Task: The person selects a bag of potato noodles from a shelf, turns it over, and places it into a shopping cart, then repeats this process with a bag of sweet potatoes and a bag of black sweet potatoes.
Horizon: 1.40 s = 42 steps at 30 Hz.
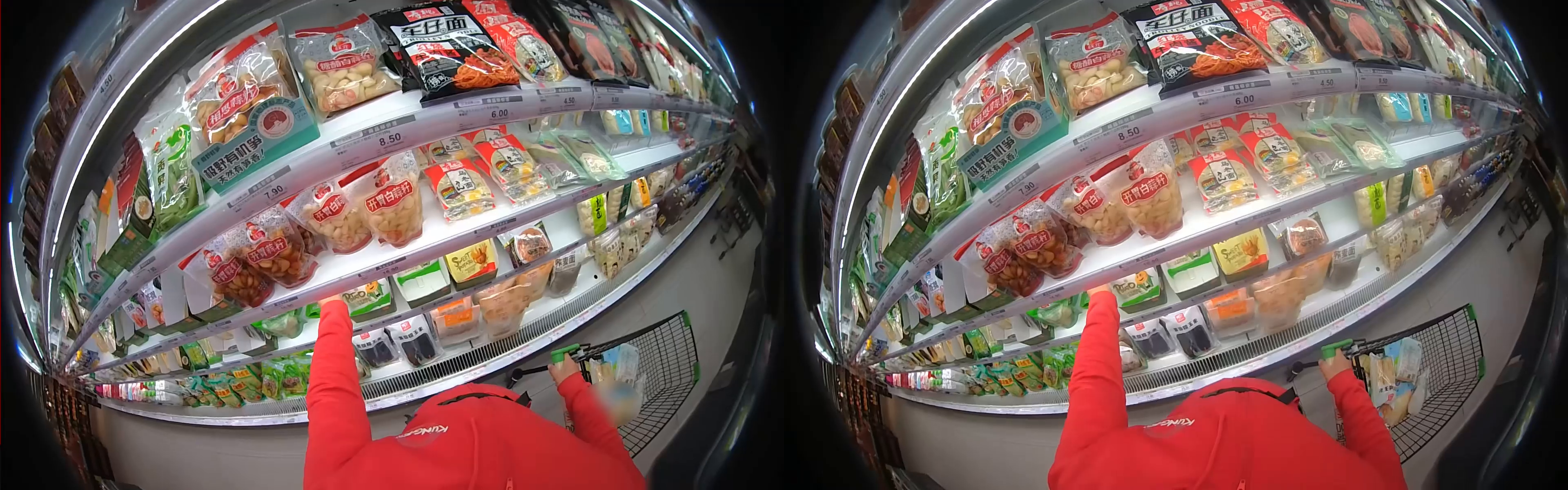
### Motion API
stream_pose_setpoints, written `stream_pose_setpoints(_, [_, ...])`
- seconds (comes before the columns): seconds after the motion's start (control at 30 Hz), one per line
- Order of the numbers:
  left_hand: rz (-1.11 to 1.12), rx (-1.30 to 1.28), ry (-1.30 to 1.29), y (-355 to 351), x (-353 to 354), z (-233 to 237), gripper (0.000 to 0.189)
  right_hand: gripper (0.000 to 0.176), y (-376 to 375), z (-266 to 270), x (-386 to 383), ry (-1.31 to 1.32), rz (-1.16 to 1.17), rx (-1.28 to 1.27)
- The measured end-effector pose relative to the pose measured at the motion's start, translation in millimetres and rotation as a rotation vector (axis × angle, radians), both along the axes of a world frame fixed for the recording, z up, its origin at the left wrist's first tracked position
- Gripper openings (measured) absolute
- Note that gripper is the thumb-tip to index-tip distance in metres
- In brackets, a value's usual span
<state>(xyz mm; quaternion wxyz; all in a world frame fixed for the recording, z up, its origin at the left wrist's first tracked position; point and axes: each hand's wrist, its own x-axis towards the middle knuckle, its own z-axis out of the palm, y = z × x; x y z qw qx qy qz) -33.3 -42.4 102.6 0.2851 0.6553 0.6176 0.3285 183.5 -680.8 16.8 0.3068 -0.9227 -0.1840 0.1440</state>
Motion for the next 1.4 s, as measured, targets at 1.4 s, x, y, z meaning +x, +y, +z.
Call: stream_pose_setpoints(1.4, [-0.183, 0.207, -0.02, -91, 133, -39, 0.034, 0.051, 27, 42, -19, 0.166, -0.139, -0.075])
